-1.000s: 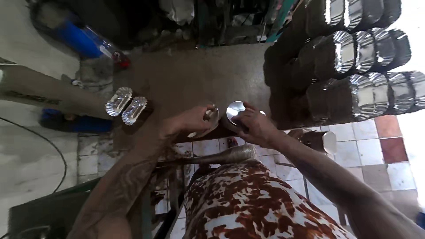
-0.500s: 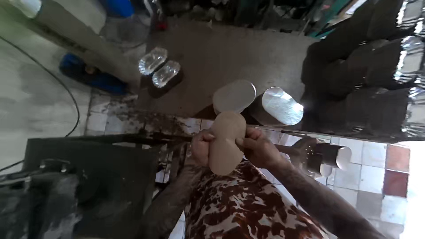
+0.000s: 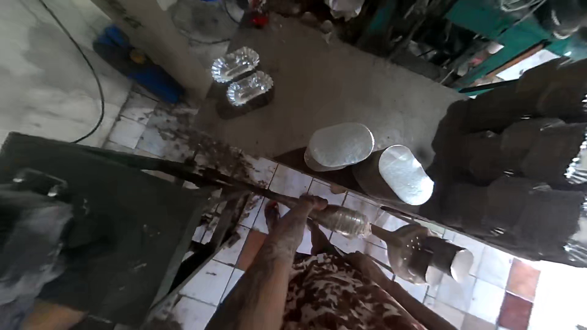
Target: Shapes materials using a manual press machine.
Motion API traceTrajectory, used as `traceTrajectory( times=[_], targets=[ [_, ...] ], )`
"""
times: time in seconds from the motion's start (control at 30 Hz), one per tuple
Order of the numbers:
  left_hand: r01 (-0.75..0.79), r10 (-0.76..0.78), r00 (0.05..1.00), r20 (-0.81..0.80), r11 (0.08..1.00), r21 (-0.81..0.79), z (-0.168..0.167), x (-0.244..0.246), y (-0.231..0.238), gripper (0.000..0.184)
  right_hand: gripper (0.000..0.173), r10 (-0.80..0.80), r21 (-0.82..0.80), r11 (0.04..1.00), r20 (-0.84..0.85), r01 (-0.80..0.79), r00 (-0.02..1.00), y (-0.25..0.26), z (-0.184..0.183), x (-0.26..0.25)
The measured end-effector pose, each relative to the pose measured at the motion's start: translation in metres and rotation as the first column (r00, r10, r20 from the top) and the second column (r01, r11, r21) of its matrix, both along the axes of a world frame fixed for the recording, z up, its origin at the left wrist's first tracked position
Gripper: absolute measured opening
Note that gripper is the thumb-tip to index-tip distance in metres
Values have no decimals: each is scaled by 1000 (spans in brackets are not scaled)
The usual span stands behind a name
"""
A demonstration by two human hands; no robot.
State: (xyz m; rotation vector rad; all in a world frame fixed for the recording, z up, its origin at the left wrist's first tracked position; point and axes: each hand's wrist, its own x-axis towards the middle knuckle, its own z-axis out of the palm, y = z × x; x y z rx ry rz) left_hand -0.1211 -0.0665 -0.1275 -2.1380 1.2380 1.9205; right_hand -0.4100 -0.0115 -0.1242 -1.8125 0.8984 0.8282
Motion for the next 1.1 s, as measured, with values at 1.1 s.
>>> traceTrajectory(
  times=[1.1],
  targets=[
    [-240, 423, 733, 533, 894, -379, 144, 304, 504, 36, 29, 917, -886, 100, 258, -453, -304, 136, 128, 575]
  ],
)
